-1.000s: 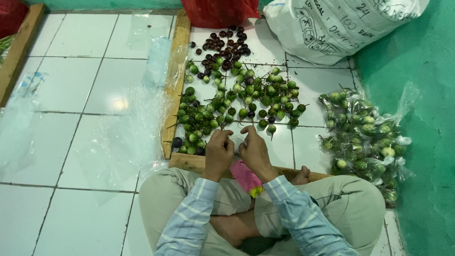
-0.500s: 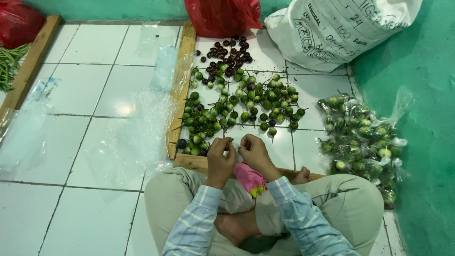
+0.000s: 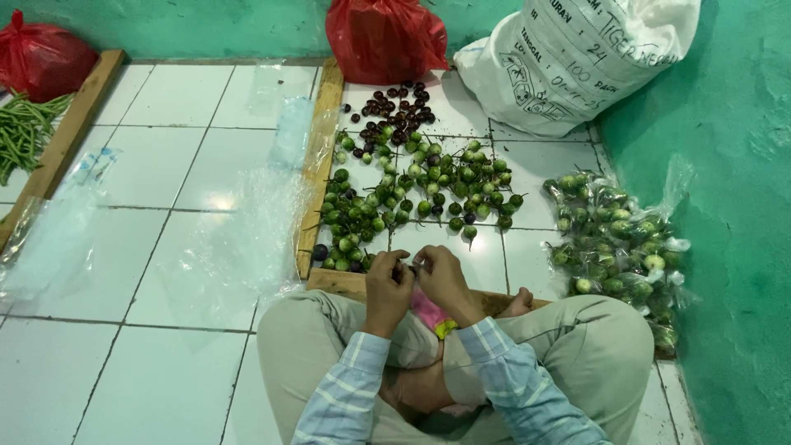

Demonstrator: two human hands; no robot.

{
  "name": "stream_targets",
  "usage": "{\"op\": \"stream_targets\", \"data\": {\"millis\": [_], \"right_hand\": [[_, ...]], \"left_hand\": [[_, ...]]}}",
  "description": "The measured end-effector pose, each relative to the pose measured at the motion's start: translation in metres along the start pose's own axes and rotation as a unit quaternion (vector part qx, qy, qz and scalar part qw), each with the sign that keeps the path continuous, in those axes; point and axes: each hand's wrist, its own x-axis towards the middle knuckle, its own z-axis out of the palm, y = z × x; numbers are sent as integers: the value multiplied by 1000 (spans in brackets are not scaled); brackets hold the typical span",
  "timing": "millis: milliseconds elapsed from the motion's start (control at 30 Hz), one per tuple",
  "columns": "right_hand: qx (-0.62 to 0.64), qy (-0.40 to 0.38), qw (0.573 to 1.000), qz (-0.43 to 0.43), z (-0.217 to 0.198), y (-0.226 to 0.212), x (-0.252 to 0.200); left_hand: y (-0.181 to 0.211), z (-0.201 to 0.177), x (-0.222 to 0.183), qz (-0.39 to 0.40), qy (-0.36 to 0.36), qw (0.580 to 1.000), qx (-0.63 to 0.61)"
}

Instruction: Cleaning and sorting small green fruits using a cloth

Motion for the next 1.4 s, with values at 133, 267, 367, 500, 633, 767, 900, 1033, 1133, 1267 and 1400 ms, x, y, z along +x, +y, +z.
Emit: {"op": "stream_targets", "data": {"millis": [133,267,367,500,633,767,900,1033,1133,1267,1400], "right_hand": [[-22,29,999,0,-7,-1,-5],[-65,54,996,-22,-11,3,-6],[-94,37,994,-28,-31,-13,-14],[-102,19,995,-11,-60,-39,-27],[-110,9,994,-10,-75,-44,-20],[-134,29,990,-11,-79,-21,2],[-110,38,993,-28,-102,-53,-4],[-111,66,991,-35,-112,-66,-8],[-154,97,980,-77,-117,-69,-13],[-198,131,959,-151,-114,-57,-12],[-193,196,933,-234,-127,-84,-28]], "left_hand": [[4,-5,-4,-4,-11,1000,-17],[16,-10,1,9,7,1000,-16],[20,-10,8,10,-10,999,-32],[42,-15,19,47,-24,999,-2],[62,-19,32,33,-56,997,-30],[79,-23,42,2,-93,994,-56],[86,-24,49,-4,-104,992,-69],[89,-22,57,-15,-109,993,-35],[86,-17,65,-18,-115,993,-19],[87,-11,72,-14,-129,991,-16],[90,-4,74,-23,-125,991,-28]]}}
